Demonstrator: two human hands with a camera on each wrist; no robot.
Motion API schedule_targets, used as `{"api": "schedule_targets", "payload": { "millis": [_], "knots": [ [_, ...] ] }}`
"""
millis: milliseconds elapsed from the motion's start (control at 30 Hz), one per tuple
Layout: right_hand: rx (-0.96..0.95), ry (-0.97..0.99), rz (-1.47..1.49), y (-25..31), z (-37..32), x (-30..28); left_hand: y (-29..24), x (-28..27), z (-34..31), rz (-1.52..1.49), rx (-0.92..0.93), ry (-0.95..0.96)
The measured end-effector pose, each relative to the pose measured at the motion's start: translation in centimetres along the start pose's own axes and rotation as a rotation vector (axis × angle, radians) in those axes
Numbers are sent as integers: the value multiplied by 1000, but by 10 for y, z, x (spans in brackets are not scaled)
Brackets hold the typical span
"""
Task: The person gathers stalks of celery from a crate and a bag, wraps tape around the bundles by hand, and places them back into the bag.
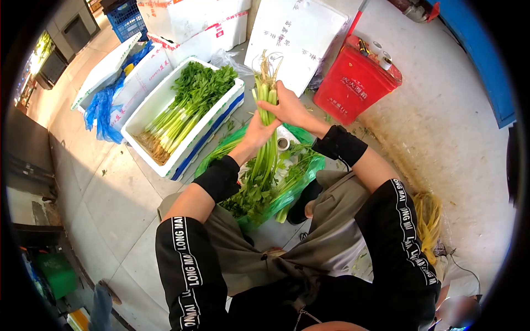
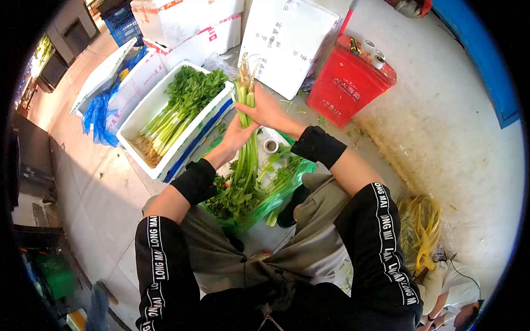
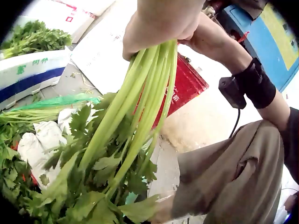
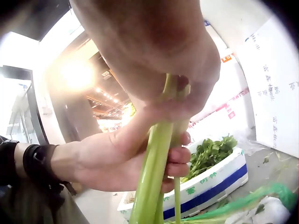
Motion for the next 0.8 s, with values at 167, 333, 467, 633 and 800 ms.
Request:
{"api": "schedule_targets", "payload": {
  "millis": [167,333,467,633,800],
  "knots": [
    [49,19,-36,-3,4,-4,5,3,3,61,-52,-23],
    [-29,-25,13,-3,8,-7,10,-2,6,81,-53,0],
    [28,-41,63,-8,11,-8,-3,-5,0,166,-74,33],
    [121,-32,4,-10,13,-6,26,-3,2,340,15,-117],
    [130,-28,78,-12,17,-15,17,1,-4,301,17,-145]
  ]
}}
Point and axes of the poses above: each hand's wrist, its own z-axis towards the middle knuckle, its own x-axis out of the palm, y = z × x, the point moved 3 cm from there along z, towards the middle knuckle, and after that the axes turned 1 degree about x, right-handed, at the moved point
